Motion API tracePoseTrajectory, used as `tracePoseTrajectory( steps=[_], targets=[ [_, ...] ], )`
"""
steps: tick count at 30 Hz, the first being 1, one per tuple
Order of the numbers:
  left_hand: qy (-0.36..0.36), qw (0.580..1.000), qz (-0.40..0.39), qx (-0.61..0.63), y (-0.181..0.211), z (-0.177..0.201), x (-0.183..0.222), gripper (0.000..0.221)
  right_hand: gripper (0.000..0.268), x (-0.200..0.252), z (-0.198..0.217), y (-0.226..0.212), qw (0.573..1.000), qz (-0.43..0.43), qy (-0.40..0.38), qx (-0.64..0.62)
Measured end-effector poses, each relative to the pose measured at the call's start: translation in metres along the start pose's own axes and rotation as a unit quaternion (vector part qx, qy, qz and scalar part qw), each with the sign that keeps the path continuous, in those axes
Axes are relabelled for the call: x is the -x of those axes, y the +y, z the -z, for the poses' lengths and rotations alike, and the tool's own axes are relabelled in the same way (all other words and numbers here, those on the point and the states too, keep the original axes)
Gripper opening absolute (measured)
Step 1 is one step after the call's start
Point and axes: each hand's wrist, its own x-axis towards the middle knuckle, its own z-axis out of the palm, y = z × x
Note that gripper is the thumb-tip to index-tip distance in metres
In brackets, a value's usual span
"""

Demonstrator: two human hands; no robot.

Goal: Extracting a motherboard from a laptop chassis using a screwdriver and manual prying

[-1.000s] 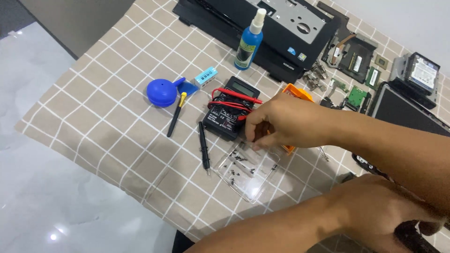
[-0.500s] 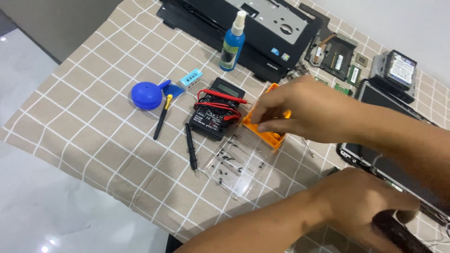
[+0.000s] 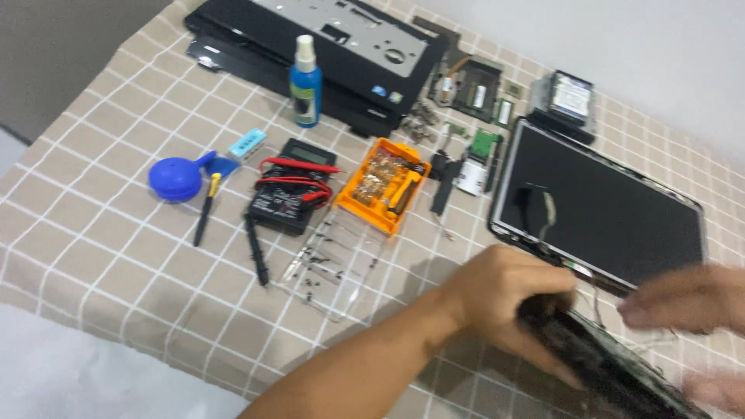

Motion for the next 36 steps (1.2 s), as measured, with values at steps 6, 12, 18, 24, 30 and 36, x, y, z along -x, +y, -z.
tracePoseTrajectory(
  steps=[6, 12, 18, 24, 30, 36],
  targets=[
    [-0.04, 0.999, -0.021, 0.019, -0.009, -0.001, 0.001, 0.047, 0.043, 0.109, -0.053, -0.066, 0.979, -0.163, 0.119, -0.03],
    [-0.039, 0.999, -0.019, -0.021, -0.01, -0.003, 0.001, 0.017, 0.036, 0.137, -0.071, -0.14, 0.929, -0.251, 0.197, 0.189],
    [-0.016, 0.999, -0.005, -0.049, 0.0, -0.004, -0.003, 0.013, 0.045, 0.178, -0.087, -0.153, 0.886, -0.325, 0.201, 0.262],
    [-0.005, 0.999, 0.0, -0.049, 0.003, -0.006, -0.005, 0.03, 0.044, 0.219, -0.071, -0.135, 0.937, -0.227, 0.258, 0.071],
    [0.006, 1.0, 0.01, -0.023, 0.001, -0.009, -0.002, 0.033, 0.032, 0.158, -0.025, -0.151, 0.925, -0.177, 0.315, 0.119],
    [-0.002, 1.0, 0.007, -0.021, -0.001, -0.007, -0.003, 0.025, 0.034, 0.106, -0.005, -0.132, 0.971, -0.156, 0.153, 0.1]
  ],
)
